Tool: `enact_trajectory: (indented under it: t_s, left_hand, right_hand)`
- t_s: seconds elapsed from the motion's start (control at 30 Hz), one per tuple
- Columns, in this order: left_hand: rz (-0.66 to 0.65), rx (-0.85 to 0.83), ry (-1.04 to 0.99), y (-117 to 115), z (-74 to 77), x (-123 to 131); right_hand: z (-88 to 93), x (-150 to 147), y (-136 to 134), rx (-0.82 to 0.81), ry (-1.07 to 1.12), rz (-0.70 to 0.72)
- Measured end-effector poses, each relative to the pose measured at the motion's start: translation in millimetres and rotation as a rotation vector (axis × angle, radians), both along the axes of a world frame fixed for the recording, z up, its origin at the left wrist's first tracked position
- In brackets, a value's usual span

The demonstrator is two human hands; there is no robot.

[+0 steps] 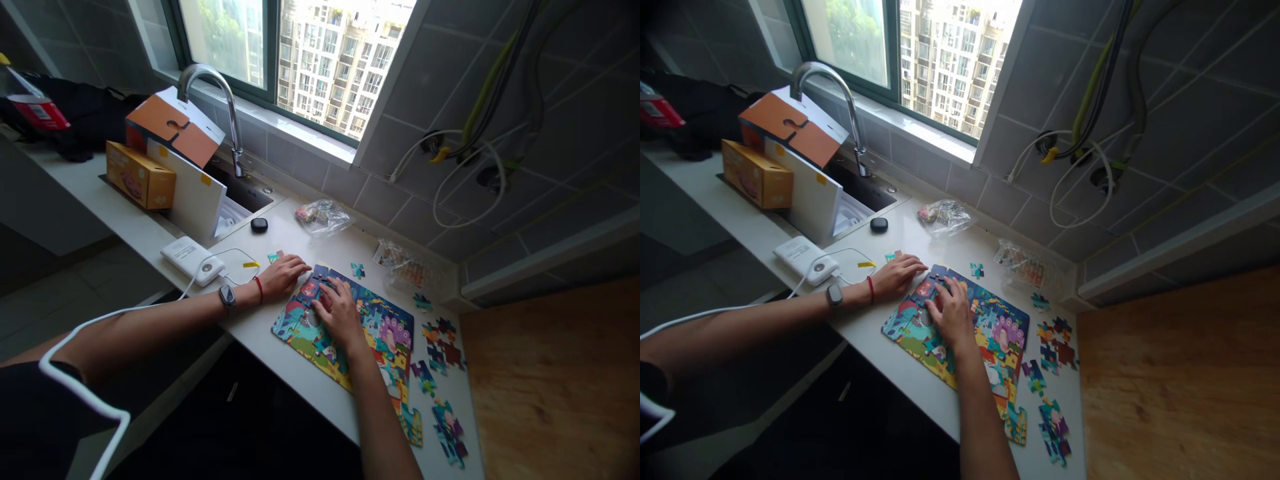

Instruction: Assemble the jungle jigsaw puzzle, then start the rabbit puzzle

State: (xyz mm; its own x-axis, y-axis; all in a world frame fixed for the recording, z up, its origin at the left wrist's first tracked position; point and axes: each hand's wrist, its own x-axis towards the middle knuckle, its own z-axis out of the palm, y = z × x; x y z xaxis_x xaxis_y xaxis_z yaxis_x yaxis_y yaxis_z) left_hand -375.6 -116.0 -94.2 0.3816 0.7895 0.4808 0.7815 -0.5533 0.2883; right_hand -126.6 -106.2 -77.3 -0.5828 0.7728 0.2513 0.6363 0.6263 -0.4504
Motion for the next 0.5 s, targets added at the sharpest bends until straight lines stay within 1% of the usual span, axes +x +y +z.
enact_trajectory:
  t_s: [0.1, 0.17, 0.23, 0.3, 0.33, 0.4, 0.5]
  left_hand:
    - [-0.007, 0.026, -0.059, -3.2, 5.4, 2.1]
    - [0.010, 0.050, -0.117, -14.0, 12.2, 6.0]
    - [0.040, 0.053, -0.161, -34.2, 19.4, 10.5]
    - [0.073, 0.020, -0.164, -61.8, 23.0, 13.5]
    - [0.084, -0.015, -0.155, -76.8, 22.4, 14.1]
    - [0.102, -0.082, -0.093, -104.9, 16.6, 14.1]
    - [0.060, -0.158, 0.037, -133.6, 1.5, 14.5]
  right_hand:
    - [1.1, 0.5, -2.3, -0.009, -0.002, 0.063]
    - [0.4, 0.4, -3.1, -0.009, -0.003, 0.082]
    - [-0.7, 0.2, -3.3, -0.008, -0.003, 0.089]
    - [-1.6, 0.1, -3.2, -0.005, -0.006, 0.091]
    - [-1.8, 0.0, -3.1, -0.003, -0.010, 0.092]
    - [-1.7, -0.2, -3.0, 0.003, -0.022, 0.095]
    - [-1.5, -0.7, -3.3, 0.013, -0.038, 0.100]
